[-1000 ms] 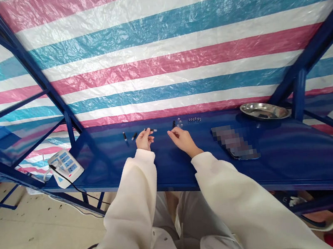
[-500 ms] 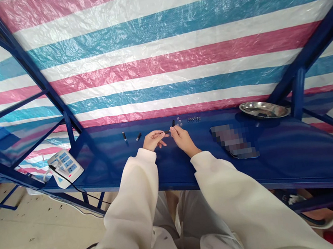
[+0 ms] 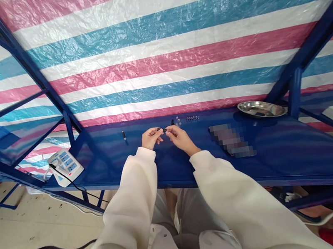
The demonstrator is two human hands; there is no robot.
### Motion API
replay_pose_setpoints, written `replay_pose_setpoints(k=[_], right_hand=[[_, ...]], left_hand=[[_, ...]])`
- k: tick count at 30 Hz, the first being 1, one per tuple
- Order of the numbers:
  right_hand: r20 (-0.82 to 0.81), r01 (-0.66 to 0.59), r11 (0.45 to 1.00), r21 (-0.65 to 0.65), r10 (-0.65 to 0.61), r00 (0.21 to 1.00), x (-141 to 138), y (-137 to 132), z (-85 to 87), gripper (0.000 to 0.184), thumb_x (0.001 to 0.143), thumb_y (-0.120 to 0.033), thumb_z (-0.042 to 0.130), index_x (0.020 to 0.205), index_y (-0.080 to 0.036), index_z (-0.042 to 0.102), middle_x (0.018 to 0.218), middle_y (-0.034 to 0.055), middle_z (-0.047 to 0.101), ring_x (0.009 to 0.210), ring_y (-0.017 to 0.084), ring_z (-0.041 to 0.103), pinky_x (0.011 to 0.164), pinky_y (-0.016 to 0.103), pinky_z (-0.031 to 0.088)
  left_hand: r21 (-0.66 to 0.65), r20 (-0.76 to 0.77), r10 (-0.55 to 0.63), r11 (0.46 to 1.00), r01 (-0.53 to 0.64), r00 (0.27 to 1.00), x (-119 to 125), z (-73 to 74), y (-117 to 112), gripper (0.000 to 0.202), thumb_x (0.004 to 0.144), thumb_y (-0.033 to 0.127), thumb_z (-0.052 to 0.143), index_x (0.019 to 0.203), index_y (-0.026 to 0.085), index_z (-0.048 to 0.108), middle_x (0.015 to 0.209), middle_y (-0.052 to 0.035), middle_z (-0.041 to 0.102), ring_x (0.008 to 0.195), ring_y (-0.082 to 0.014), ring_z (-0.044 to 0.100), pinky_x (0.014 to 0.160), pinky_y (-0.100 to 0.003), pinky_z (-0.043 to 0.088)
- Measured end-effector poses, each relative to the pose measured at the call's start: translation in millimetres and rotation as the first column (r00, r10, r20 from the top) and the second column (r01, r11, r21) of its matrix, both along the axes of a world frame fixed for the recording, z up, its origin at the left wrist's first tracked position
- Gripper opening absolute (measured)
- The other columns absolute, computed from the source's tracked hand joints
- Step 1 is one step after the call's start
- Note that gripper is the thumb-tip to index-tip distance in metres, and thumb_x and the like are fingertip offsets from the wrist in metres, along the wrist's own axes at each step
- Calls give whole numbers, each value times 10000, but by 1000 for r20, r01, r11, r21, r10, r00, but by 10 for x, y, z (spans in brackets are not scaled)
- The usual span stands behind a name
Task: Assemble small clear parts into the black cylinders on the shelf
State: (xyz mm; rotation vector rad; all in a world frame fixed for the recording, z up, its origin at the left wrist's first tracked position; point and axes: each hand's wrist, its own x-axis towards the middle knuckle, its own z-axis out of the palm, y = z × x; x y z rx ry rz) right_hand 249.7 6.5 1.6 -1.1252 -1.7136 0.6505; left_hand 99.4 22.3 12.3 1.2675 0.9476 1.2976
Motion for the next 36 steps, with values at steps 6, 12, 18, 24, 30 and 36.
replay_pose_setpoints(k=[6, 12, 18, 24, 30, 36], right_hand=[[182, 65, 991, 116, -86, 979, 109, -35, 72, 188, 784, -328, 504, 827, -177, 607, 794, 45, 572, 646, 135, 511, 679, 276, 443], [325, 247, 964, -97, -204, 924, 268, -17, 39, 91, 696, -209, 558, 758, -170, 612, 668, 8, 598, 631, 134, 546, 650, 240, 417], [488, 450, 881, -146, -332, 807, 377, 36, -30, 137, 723, -244, 560, 798, -166, 645, 786, 51, 674, 772, 175, 610, 681, 247, 414], [519, 520, 838, -167, -373, 769, 357, 37, -25, 213, 795, -290, 522, 888, -179, 678, 892, 84, 697, 865, 204, 629, 723, 275, 436], [540, 553, 809, -198, -381, 751, 323, 19, 8, 222, 791, -306, 529, 896, -190, 687, 895, 88, 697, 890, 208, 630, 735, 278, 447], [558, 560, 808, -182, -384, 736, 306, 32, 8, 228, 790, -296, 535, 910, -174, 686, 921, 110, 693, 906, 219, 628, 753, 293, 448]], left_hand=[[80, -58, 120, 990, -115, 991, 88, 217, 18, 306, 618, 373, 726, 763, 119, 635, 607, 5, 587, 391, -46, 474, 361, -183, 335], [146, -309, 208, 975, -171, 928, 220, 226, 97, 157, 641, 263, 705, 684, 132, 631, 626, -8, 594, 470, -78, 513, 416, -195, 394], [242, -569, 318, 946, -215, 758, 389, 40, 75, 75, 657, 217, 699, 681, 159, 656, 691, -45, 653, 676, -157, 594, 693, -297, 476], [217, -713, 263, 964, -151, 650, 532, -14, 33, 44, 699, 207, 670, 703, 165, 680, 740, -84, 677, 700, -185, 599, 695, -302, 452], [220, -787, 238, 970, -102, 570, 570, -97, 76, 74, 696, 209, 674, 638, 165, 691, 696, -92, 660, 718, -193, 590, 697, -296, 433], [284, -818, 310, 950, -129, 485, 612, -121, 102, 124, 709, 278, 681, 724, 163, 726, 821, -123, 670, 798, -216, 592, 714, -305, 430]])
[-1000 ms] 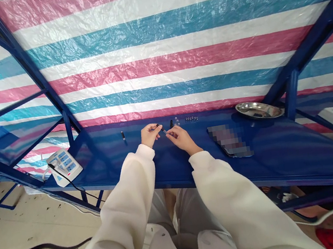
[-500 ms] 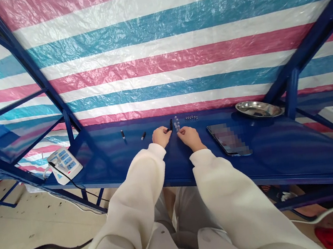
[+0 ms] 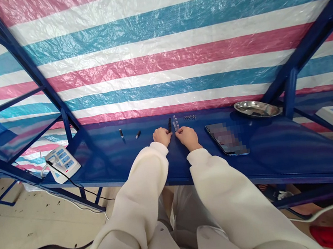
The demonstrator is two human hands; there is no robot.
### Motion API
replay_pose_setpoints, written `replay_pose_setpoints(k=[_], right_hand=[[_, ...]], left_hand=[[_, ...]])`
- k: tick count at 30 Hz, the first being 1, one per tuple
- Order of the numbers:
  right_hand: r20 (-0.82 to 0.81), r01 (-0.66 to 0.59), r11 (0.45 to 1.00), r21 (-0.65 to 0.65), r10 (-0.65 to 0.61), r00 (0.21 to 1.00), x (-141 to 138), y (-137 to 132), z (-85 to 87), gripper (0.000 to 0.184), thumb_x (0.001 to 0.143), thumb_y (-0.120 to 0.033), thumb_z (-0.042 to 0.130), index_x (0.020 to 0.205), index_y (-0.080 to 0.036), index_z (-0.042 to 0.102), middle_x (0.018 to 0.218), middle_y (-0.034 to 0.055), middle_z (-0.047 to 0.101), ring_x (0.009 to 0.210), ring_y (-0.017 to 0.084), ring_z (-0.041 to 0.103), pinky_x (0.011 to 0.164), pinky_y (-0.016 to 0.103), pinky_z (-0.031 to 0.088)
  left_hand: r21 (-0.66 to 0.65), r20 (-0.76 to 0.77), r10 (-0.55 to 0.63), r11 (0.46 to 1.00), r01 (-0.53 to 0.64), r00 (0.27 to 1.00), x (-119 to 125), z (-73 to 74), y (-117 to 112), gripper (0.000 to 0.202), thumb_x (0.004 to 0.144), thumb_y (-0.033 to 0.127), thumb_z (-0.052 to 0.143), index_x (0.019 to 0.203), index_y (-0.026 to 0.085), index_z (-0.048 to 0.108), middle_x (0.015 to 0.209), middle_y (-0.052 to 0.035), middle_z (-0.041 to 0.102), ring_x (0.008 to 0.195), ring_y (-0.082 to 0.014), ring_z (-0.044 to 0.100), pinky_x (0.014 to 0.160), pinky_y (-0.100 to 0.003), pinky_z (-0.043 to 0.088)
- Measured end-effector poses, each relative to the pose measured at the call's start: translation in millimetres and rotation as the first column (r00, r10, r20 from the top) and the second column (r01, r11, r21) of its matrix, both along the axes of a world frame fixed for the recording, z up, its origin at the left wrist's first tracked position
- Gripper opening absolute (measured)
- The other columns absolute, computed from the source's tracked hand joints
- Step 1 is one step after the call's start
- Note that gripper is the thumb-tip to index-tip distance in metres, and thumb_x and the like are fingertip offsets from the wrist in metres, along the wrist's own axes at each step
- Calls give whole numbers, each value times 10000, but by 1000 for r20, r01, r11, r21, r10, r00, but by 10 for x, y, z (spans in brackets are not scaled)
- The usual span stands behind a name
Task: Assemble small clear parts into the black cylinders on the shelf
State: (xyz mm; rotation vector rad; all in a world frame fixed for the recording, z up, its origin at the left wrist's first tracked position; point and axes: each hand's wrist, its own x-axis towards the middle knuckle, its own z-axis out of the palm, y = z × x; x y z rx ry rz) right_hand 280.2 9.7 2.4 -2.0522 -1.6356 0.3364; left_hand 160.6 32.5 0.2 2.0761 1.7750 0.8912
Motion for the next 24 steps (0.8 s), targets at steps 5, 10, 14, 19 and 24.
replay_pose_setpoints(k=[5, 10, 14, 19, 24], right_hand=[[9, 4, 1000, -29, -3, 1000, -3, 22, -8, 222, 791, -293, 537, 904, -174, 687, 933, 104, 693, 924, 222, 626, 764, 287, 441], [25, -3, 999, -49, 5, 1000, 1, 20, -9, 228, 813, -291, 523, 930, -164, 672, 963, 107, 685, 954, 224, 617, 777, 282, 432], [48, -27, 998, -63, 30, 998, -13, -16, 15, 267, 818, -313, 523, 985, -134, 629, 986, 133, 671, 965, 240, 612, 779, 298, 430], [83, 0, 997, -77, 6, 997, -74, -92, 96, 287, 828, -340, 492, 975, -117, 598, 942, 156, 667, 911, 262, 624, 745, 322, 423], [93, -104, 995, -7, 104, 990, -137, -136, 130, 279, 840, -360, 449, 687, -180, 597, 762, 99, 659, 769, 210, 619, 642, 269, 382]], left_hand=[[-37, -129, 10, 999, -15, 992, 22, 49, -21, 183, 748, 325, 651, 815, 177, 735, 898, -113, 671, 888, -219, 586, 753, -303, 432], [-102, -209, 17, 994, -39, 978, 18, 147, -52, 250, 755, 389, 638, 884, 193, 725, 985, -96, 666, 971, -225, 569, 815, -313, 424], [-88, -181, 13, 996, -29, 983, -192, 298, -52, 288, 716, 363, 676, 930, 172, 704, 965, -90, 662, 926, -212, 578, 811, -300, 435], [101, -150, 165, 983, -151, 975, -694, 443, -64, 198, 799, 228, 560, 961, 167, 657, 969, -73, 638, 945, -190, 559, 856, -289, 418], [56, -252, 314, 949, -310, 915, -947, 269, -88, 322, 802, 304, 566, 1081, 146, 595, 1103, -118, 581, 1052, -256, 511, 863, -345, 411]])
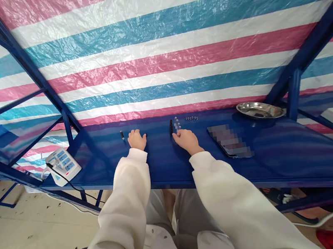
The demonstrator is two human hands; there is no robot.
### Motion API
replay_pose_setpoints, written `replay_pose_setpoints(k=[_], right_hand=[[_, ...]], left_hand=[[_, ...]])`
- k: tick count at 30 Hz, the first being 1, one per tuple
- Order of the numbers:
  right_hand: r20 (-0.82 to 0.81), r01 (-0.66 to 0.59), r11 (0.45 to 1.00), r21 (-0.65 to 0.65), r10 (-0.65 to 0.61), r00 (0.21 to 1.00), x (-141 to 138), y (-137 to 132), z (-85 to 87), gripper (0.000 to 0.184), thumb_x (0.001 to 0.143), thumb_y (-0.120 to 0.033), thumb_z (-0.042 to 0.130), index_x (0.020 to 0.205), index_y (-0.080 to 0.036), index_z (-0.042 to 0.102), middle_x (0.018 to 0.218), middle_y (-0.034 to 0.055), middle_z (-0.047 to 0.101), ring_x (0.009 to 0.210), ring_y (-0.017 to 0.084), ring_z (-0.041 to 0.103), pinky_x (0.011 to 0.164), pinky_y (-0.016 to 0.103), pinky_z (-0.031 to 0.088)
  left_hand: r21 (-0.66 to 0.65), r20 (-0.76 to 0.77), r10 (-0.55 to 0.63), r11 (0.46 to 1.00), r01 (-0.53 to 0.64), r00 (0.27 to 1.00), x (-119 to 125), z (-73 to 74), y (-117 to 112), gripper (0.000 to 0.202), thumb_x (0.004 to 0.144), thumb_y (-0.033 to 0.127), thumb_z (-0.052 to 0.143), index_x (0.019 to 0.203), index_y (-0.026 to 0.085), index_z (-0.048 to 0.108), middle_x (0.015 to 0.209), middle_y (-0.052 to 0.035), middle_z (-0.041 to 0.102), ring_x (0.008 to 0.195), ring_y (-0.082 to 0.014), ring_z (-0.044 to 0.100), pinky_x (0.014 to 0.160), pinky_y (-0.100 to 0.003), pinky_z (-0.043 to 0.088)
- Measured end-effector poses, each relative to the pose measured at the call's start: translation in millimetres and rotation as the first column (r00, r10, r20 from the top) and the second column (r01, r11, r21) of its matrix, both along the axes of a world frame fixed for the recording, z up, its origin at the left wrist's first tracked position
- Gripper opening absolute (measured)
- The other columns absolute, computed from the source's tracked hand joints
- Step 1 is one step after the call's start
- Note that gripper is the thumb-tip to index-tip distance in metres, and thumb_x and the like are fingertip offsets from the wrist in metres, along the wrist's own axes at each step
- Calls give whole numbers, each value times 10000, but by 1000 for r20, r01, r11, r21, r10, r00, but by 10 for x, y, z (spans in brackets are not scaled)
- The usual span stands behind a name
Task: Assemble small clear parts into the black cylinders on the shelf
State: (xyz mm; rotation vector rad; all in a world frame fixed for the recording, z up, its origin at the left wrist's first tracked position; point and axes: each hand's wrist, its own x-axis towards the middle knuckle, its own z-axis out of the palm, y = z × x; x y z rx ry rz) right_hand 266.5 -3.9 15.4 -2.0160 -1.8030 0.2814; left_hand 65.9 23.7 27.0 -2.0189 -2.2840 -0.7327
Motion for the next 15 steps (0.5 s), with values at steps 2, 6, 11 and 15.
replay_pose_setpoints(k=[2, 6, 11, 15], right_hand=[[6, -98, 994, 47, 98, 995, -24, -3, -15, 306, 841, -370, 445, 622, -191, 560, 675, 71, 630, 690, 185, 593, 599, 257, 353], [-31, -284, 948, 146, 292, 956, -68, -2, -69, 323, 833, -379, 452, 565, -201, 488, 551, 16, 545, 557, 142, 505, 553, 245, 313], [-188, -363, 898, 247, 412, 891, -135, -1, -127, 326, 823, -422, 450, 582, -204, 469, 530, -11, 509, 507, 119, 449, 555, 244, 343], [-327, -373, 872, 316, 469, 820, -200, 5, -154, 263, 824, -427, 450, 735, -198, 545, 643, 8, 585, 577, 136, 521, 603, 262, 408]], left_hand=[[-59, -49, -2, 998, 0, 999, -10, -84, 4, 306, 800, 312, 567, 1047, 137, 611, 1103, -132, 573, 1058, -275, 508, 852, -362, 413], [-82, -101, -78, 994, 70, 992, -3, -157, 39, 196, 822, 212, 512, 930, 131, 654, 1056, -138, 587, 1017, -266, 539, 830, -362, 420], [-22, 201, -102, 994, 109, 974, -25, -199, 90, 113, 780, 200, 574, 793, 148, 673, 897, -105, 638, 847, -209, 594, 780, -323, 441], [157, 572, -264, 965, 212, 776, 11, -244, 106, 91, 747, 215, 607, 753, 142, 662, 780, -65, 660, 714, -158, 585, 731, -297, 456]])
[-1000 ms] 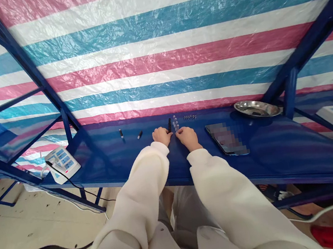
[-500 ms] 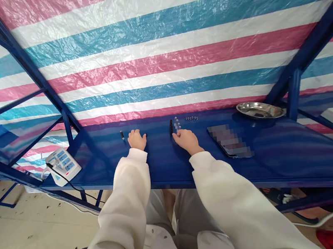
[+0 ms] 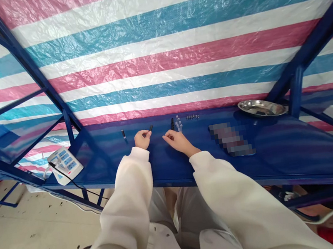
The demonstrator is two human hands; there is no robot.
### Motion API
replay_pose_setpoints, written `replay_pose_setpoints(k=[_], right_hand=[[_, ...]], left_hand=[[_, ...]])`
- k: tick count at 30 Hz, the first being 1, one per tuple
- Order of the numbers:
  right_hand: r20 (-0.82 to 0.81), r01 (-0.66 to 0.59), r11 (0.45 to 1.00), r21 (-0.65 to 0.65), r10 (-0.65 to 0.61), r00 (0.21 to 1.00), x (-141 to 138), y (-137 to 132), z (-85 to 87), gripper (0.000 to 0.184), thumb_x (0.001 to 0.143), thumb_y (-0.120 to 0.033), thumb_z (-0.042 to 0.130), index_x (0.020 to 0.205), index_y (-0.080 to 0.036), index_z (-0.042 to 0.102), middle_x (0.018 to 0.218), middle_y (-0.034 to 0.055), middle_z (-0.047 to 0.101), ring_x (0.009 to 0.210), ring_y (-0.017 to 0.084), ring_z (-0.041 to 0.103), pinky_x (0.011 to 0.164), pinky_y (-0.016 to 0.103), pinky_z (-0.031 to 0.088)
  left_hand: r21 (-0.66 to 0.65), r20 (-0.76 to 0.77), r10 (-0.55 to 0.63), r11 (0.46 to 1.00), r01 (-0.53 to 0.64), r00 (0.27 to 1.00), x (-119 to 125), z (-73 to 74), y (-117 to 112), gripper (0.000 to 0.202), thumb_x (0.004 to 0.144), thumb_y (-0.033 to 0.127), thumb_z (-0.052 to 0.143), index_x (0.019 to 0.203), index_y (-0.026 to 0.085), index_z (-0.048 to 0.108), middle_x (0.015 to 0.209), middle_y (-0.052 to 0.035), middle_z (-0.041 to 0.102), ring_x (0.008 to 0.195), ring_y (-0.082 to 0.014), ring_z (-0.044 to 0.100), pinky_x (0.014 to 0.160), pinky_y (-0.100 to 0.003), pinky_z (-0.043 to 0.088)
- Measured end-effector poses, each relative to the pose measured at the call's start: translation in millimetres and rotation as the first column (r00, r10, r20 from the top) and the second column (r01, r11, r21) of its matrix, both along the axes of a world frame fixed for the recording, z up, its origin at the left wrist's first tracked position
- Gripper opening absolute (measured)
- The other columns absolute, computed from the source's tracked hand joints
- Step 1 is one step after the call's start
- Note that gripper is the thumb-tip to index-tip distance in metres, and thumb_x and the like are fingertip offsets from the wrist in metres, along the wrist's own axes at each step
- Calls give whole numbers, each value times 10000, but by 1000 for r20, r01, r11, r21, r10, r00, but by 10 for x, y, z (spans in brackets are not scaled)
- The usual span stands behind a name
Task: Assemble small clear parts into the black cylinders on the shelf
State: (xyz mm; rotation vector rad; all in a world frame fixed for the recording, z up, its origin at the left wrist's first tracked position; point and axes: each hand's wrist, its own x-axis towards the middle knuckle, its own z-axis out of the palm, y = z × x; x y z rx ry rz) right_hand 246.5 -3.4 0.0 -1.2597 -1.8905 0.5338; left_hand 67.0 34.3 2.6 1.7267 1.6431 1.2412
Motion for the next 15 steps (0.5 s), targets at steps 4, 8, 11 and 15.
replay_pose_setpoints(k=[4, 8, 11, 15], right_hand=[[-148, -8, 1000, 28, 12, 989, -40, 14, -12, 311, 853, -416, 409, 1007, -183, 547, 840, 59, 629, 675, 156, 577, 696, 309, 463], [-187, -38, 997, 71, 51, 981, -60, 18, -16, 310, 859, -406, 411, 1045, -191, 536, 912, 79, 627, 686, 159, 584, 691, 319, 479], [-198, -92, 994, 60, 102, 975, -74, 5, -8, 294, 853, -396, 420, 1024, -187, 537, 903, 72, 631, 630, 141, 570, 648, 299, 479], [-186, -105, 994, 19, 107, 977, -81, -29, 31, 307, 849, -372, 408, 1045, -169, 529, 891, 72, 632, 687, 144, 586, 657, 277, 469]], left_hand=[[53, 305, -272, 962, 269, 913, 97, -23, -28, 214, 696, 347, 658, 729, 137, 639, 688, -28, 650, 626, -118, 558, 667, -267, 457], [15, 381, -392, 908, 418, 838, 172, -5, -79, 330, 622, 435, 702, 707, 127, 624, 644, -11, 621, 578, -94, 526, 618, -250, 439], [-21, 409, -404, 892, 451, 818, 187, 34, -116, 326, 615, 429, 708, 710, 126, 632, 645, -9, 618, 574, -90, 525, 607, -247, 438], [-79, 416, -378, 891, 447, 827, 180, 92, -160, 315, 621, 435, 703, 706, 136, 652, 632, -13, 620, 585, -98, 537, 581, -236, 428]])
